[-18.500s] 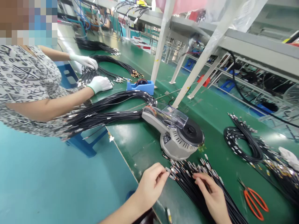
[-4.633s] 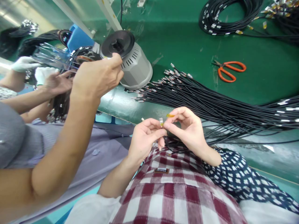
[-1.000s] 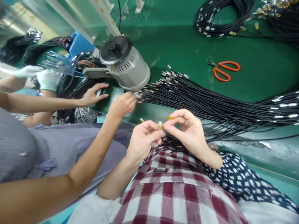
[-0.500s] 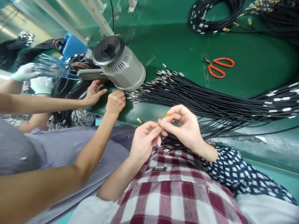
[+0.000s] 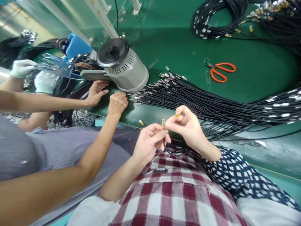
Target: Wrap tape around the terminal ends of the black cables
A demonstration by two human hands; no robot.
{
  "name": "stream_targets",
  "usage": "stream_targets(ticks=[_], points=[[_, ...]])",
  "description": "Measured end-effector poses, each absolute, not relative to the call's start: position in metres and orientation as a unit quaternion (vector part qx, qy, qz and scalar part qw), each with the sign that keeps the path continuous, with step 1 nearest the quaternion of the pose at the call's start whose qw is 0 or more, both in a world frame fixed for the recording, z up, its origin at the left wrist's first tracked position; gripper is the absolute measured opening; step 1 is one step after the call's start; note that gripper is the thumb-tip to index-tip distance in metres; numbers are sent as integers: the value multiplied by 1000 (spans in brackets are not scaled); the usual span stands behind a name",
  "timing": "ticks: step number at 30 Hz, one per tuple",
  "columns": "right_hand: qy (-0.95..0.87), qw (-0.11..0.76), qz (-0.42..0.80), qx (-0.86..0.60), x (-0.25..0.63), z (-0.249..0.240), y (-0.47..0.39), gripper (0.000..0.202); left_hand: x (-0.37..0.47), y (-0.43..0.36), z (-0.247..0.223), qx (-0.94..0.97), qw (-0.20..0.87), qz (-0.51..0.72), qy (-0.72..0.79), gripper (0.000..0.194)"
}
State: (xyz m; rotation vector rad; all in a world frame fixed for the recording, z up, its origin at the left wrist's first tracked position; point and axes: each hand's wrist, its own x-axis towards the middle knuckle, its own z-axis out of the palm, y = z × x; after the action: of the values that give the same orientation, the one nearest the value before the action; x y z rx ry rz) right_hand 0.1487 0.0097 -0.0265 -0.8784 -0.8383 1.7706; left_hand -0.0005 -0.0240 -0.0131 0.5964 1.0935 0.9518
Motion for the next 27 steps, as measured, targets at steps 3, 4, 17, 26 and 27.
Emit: stream_targets(ticks=[3,4,17,26,27], points=[[-333,461,748,-343,150,-28,14,52,0,-23,-15,261,734,421,465,31],[-332,451,756,-338,151,-28,15,52,0,-24,-16,263,743,415,456,31],[-363,342,825,-267,166,-13,30,46,-2,-23,-33,278,815,367,351,38],[-872,188,88,-444,179,-40,59,19,-42,-51,-35,399,526,386,645,28],[-889,161,31,-426,177,-41,57,15,-49,-55,-38,424,491,360,670,31]])
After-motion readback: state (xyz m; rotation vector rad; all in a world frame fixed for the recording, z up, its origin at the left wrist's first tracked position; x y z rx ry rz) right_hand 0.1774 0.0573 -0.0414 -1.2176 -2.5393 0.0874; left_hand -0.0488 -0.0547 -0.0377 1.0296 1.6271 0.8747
